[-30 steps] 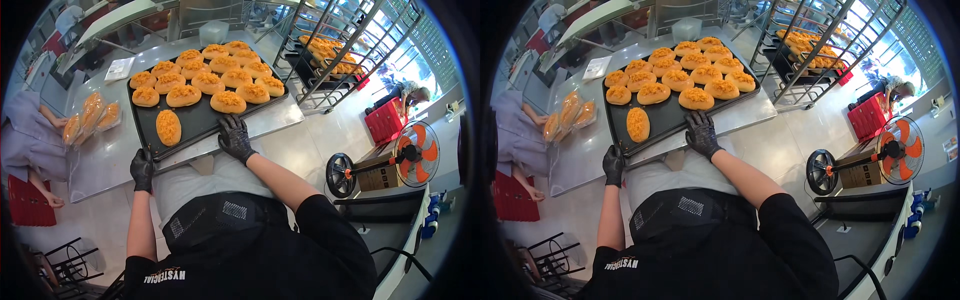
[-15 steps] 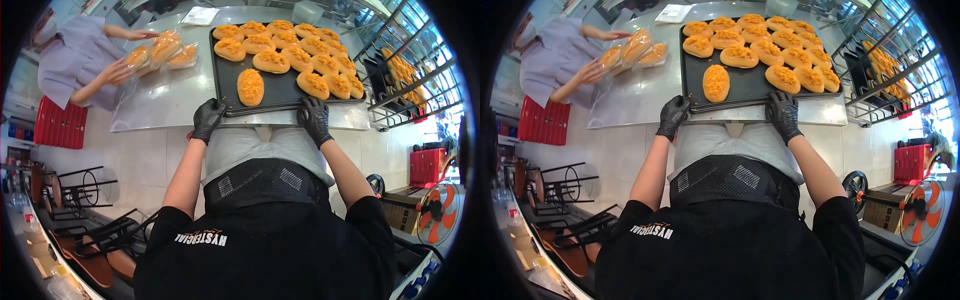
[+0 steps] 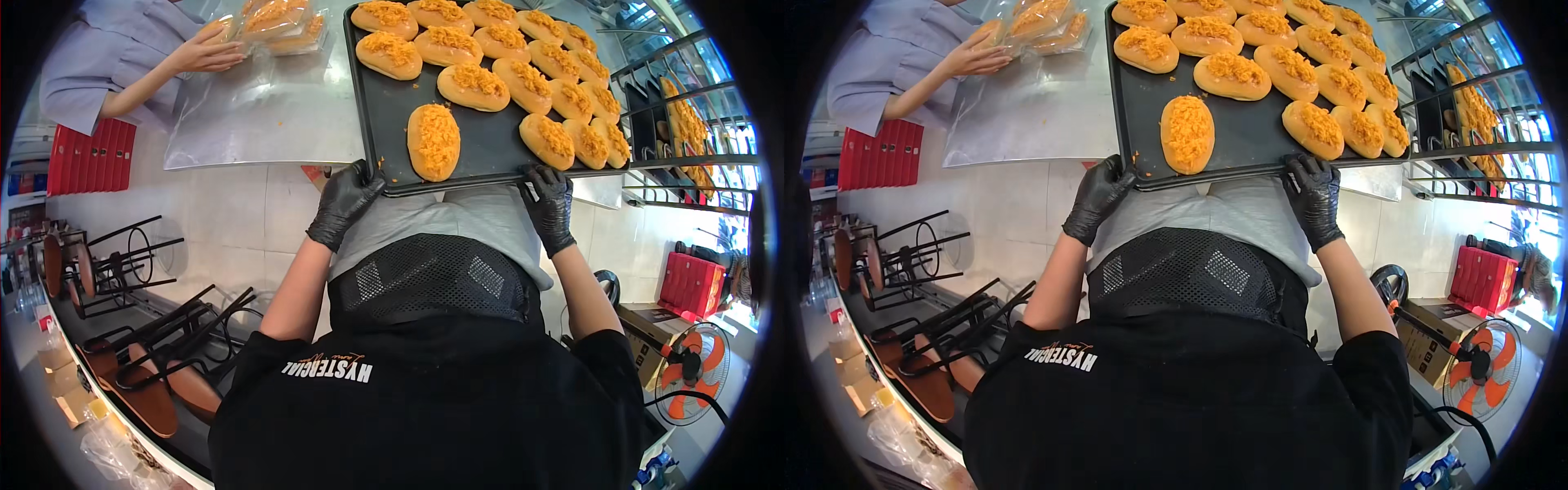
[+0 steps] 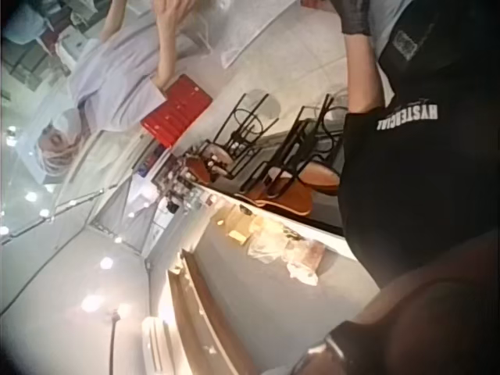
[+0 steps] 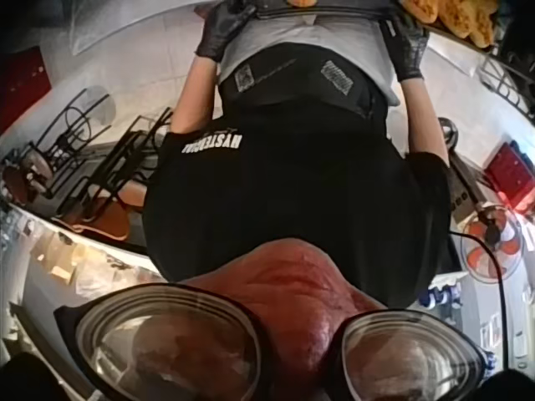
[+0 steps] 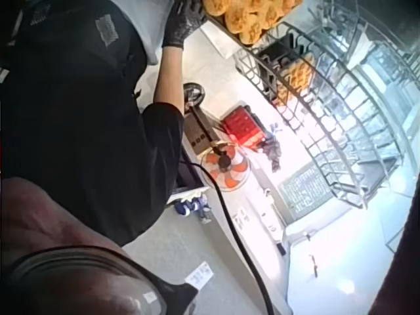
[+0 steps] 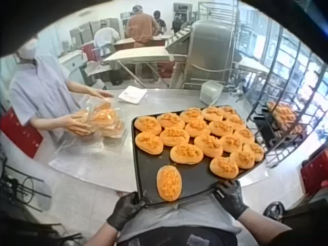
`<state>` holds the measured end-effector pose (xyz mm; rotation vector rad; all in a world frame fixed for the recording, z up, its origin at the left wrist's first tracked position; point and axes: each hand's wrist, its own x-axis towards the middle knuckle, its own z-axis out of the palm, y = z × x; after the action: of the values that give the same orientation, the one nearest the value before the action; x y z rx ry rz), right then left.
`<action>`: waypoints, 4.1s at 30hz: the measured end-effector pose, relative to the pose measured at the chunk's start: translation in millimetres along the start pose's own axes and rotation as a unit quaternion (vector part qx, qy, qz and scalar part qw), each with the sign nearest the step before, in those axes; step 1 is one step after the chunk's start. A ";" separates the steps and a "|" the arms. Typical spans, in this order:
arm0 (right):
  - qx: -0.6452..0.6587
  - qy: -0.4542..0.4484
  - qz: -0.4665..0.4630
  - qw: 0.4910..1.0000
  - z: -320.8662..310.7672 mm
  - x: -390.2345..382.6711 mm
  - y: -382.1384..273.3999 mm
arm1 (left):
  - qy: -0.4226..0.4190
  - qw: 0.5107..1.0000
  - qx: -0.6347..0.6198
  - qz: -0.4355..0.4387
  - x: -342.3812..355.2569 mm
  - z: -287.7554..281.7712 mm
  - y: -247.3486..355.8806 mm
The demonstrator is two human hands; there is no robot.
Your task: Arrange and inspect pastries on a baking sheet in a commercial kitchen setting.
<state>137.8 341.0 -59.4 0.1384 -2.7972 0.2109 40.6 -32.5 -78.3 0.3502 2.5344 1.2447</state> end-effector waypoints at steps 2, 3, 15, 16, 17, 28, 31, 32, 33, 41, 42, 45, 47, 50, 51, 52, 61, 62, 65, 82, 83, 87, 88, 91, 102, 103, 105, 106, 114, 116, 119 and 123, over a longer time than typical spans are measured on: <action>0.013 -0.009 -0.007 1.000 -1.0 0.1 2.3 | -0.011 1.000 -0.002 -0.006 -1.6 -0.5 0.0; 0.019 -0.012 -0.010 1.000 -1.5 0.5 3.5 | -0.017 1.000 -0.003 -0.008 -1.9 -1.3 0.3; 0.075 -0.106 -0.056 0.990 -14.6 10.4 18.0 | -0.164 0.974 0.097 -0.127 8.2 -32.2 28.5; 0.071 -0.113 -0.064 0.989 -22.4 14.3 13.1 | -0.181 0.969 0.111 -0.123 9.5 -36.4 31.1; 0.072 -0.126 -0.075 0.987 -25.2 22.4 6.4 | -0.198 0.964 0.123 -0.128 12.0 -41.8 30.1; 0.347 -0.132 0.044 0.927 -20.1 98.3 -42.0 | 0.013 0.998 0.024 0.053 51.2 -44.5 83.6; 0.352 -0.097 -0.021 0.931 -7.8 108.1 -60.7 | 0.019 0.976 0.047 0.210 64.1 -19.3 92.6; 0.352 -0.090 -0.027 0.931 -4.5 110.5 -66.2 | 0.019 0.977 0.047 0.207 66.6 -12.2 88.2; 0.352 -0.082 -0.033 0.932 -1.9 112.1 -70.3 | 0.027 0.966 0.045 0.254 69.6 -4.2 80.1; 0.320 -0.086 -0.029 0.943 6.6 107.1 -65.7 | 0.023 0.963 0.041 0.265 79.3 -1.1 64.7; 0.312 -0.095 -0.034 0.945 4.8 107.9 -66.7 | 0.020 0.961 0.046 0.272 79.6 -0.7 64.6; 0.299 -0.115 -0.042 0.947 3.9 106.5 -67.3 | 0.011 0.957 0.056 0.285 79.0 -0.5 65.5; 0.330 -0.087 -0.019 0.940 5.7 103.4 -65.3 | 0.019 0.966 0.016 0.259 77.4 -4.1 67.9; 0.363 -0.062 0.007 0.930 9.1 98.6 -62.7 | 0.026 0.973 -0.022 0.227 73.4 -4.3 68.4; 0.356 -0.061 -0.015 0.932 9.9 98.7 -61.7 | 0.020 0.966 0.018 0.255 72.4 -2.7 68.0; 0.349 -0.059 -0.037 0.935 10.4 99.1 -60.5 | 0.014 0.957 0.058 0.283 71.9 -0.7 67.5; 0.304 -0.098 -0.060 0.946 6.9 83.2 -55.6 | 0.009 0.941 0.054 0.334 69.8 2.7 57.6; 0.285 -0.103 -0.080 0.950 6.7 83.3 -55.6 | 0.006 0.943 0.063 0.326 67.4 3.6 56.5; 0.245 -0.109 -0.121 0.956 7.9 82.8 -57.9 | 0.000 0.947 0.081 0.310 62.3 5.2 54.3; 0.165 -0.037 -0.109 0.980 20.9 74.4 -81.2 | 0.056 0.919 0.104 0.377 64.6 3.8 57.6; 0.161 -0.035 -0.109 0.980 23.2 75.9 -81.7 | 0.055 0.920 0.102 0.374 64.7 4.6 56.6; 0.175 0.000 -0.133 0.976 19.5 76.5 -80.3 | 0.054 0.927 0.104 0.357 60.1 7.5 48.9; 0.183 0.015 -0.144 0.972 17.2 75.9 -79.0 | 0.054 0.928 0.104 0.352 60.7 7.9 47.1; 0.197 0.026 -0.151 0.968 15.6 73.0 -71.0 | 0.065 0.939 0.068 0.332 60.7 10.3 48.6; 0.230 -0.028 -0.070 0.970 15.1 83.9 -69.0 | 0.062 0.958 0.059 0.273 54.8 11.8 70.4; 0.230 -0.023 -0.071 0.970 16.6 85.1 -70.5 | 0.064 0.961 0.036 0.265 54.1 12.1 69.6; 0.230 -0.018 -0.071 0.970 18.0 86.6 -70.5 | 0.065 0.964 0.012 0.257 55.5 13.0 71.0; 0.226 -0.011 -0.077 0.971 17.8 86.8 -70.4 | 0.070 0.963 0.032 0.258 56.9 13.5 73.1; 0.246 0.049 -0.056 0.967 12.3 90.4 -61.3 | 0.114 0.970 0.049 0.210 65.8 6.1 72.0; 0.245 0.040 -0.057 0.967 11.7 92.6 -61.6 | 0.108 0.968 0.062 0.219 67.1 7.9 71.8; 0.241 0.017 -0.064 0.968 12.6 96.0 -62.8 | 0.092 0.959 0.101 0.250 70.0 11.4 71.3; 0.256 -0.008 -0.067 0.964 20.6 96.7 -63.2 | 0.089 0.971 0.033 0.220 72.8 12.6 65.9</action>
<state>47.9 268.6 -38.3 0.4473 -2.6688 0.8965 -16.5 40.8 -44.4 0.8948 2.7485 1.3959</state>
